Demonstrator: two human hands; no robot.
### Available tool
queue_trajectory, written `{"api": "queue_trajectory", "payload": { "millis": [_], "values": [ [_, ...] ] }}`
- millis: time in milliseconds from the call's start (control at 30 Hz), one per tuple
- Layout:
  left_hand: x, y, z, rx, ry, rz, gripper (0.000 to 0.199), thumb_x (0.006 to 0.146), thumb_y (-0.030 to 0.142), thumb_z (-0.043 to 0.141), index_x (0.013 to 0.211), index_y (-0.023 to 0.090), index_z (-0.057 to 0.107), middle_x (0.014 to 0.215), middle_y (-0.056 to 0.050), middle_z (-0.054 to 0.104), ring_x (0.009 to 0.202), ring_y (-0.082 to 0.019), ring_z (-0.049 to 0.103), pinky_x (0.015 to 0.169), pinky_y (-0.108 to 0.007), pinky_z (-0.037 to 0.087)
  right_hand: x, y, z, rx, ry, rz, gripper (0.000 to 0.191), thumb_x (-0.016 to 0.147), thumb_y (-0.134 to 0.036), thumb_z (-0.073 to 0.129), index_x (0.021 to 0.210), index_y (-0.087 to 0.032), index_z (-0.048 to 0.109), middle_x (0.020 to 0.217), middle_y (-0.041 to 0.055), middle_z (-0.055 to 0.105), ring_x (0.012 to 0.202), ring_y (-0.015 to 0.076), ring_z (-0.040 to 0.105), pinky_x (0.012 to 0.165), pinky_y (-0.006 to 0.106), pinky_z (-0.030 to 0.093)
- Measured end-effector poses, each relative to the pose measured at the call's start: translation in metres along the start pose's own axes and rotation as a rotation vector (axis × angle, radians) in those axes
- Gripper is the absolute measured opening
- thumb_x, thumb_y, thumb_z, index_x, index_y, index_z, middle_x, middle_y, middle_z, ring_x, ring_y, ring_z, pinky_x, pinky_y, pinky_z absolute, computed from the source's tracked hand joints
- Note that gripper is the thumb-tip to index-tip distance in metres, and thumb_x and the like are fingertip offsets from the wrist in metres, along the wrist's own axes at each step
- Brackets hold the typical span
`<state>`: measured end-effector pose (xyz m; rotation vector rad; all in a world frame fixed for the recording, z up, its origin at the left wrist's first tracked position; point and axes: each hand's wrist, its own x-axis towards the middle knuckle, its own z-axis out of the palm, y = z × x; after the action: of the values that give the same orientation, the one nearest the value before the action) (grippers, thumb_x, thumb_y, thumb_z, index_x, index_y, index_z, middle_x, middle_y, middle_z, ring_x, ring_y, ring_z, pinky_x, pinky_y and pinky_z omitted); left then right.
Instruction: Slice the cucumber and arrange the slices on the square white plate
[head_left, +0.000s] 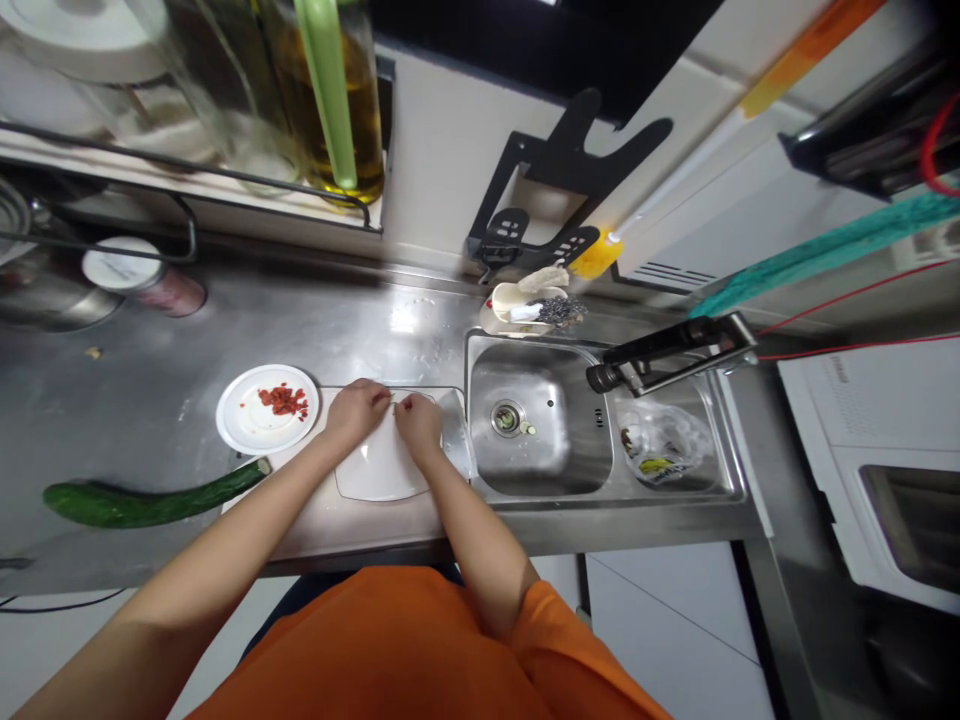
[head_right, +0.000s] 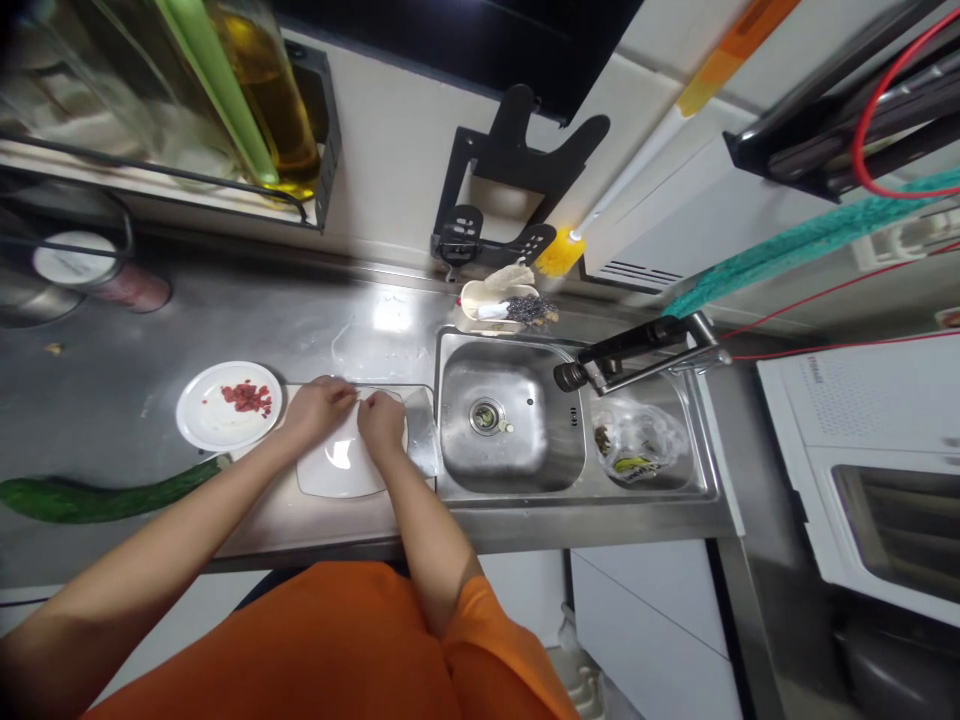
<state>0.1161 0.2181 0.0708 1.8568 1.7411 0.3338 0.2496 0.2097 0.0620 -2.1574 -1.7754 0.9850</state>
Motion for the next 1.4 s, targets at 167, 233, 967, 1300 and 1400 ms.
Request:
{"api": "queue_trajectory", "payload": {
  "millis": [167, 233, 967, 1300, 1400],
  "values": [
    [0.001, 0.002, 0.0, 0.025, 0.01, -0.026, 0.024, 0.081, 0.029, 0.048, 0.086, 0.019, 0.069, 0.088, -0.008, 0.064, 0.082, -0.021, 0.058, 0.074, -0.03, 0.043, -0.003, -0.004, 0.001, -0.072, -0.01, 0.015, 0.013, 0.085, -0.023, 0.049, 0.085, -0.018, 0.06, 0.073, 0.0059, 0.063, 0.072, 0.0195, 0.057, 0.064, 0.027, 0.038],
    [0.001, 0.002, 0.0, 0.025, 0.014, -0.037, 0.024, 0.081, 0.03, 0.048, 0.087, 0.019, 0.069, 0.088, -0.008, 0.064, 0.083, -0.021, 0.058, 0.074, -0.03, 0.043, -0.004, -0.004, 0.001, -0.079, -0.003, 0.001, 0.012, 0.086, -0.024, 0.05, 0.089, -0.018, 0.059, 0.075, 0.0057, 0.062, 0.072, 0.0196, 0.056, 0.064, 0.027, 0.037],
    [-0.004, -0.004, 0.011, 0.05, 0.078, 0.012, 0.025, 0.084, 0.031, 0.047, 0.092, 0.02, 0.068, 0.095, -0.006, 0.06, 0.085, -0.018, 0.057, 0.076, -0.027, 0.043, -0.033, 0.019, 0.017, -0.287, 0.055, -0.37, 0.039, 0.093, -0.021, 0.041, 0.129, -0.016, 0.054, 0.09, 0.0108, 0.054, 0.09, 0.0244, 0.043, 0.078, 0.035, 0.04],
    [-0.004, -0.005, 0.014, 0.044, 0.097, -0.005, 0.024, 0.084, 0.032, 0.048, 0.091, 0.019, 0.067, 0.093, -0.007, 0.061, 0.084, -0.019, 0.057, 0.076, -0.028, 0.044, -0.033, 0.02, 0.017, -0.285, 0.086, -0.397, 0.037, 0.093, -0.021, 0.042, 0.127, -0.014, 0.056, 0.088, 0.0104, 0.054, 0.088, 0.0244, 0.043, 0.078, 0.036, 0.039],
    [-0.004, -0.006, 0.012, 0.016, 0.115, 0.008, 0.024, 0.083, 0.032, 0.049, 0.089, 0.019, 0.068, 0.09, -0.007, 0.061, 0.083, -0.018, 0.058, 0.077, -0.028, 0.044, -0.034, 0.019, 0.016, -0.272, 0.117, -0.419, 0.036, 0.092, -0.021, 0.043, 0.124, -0.014, 0.057, 0.087, 0.0102, 0.054, 0.087, 0.0242, 0.043, 0.076, 0.036, 0.039]
  ]
}}
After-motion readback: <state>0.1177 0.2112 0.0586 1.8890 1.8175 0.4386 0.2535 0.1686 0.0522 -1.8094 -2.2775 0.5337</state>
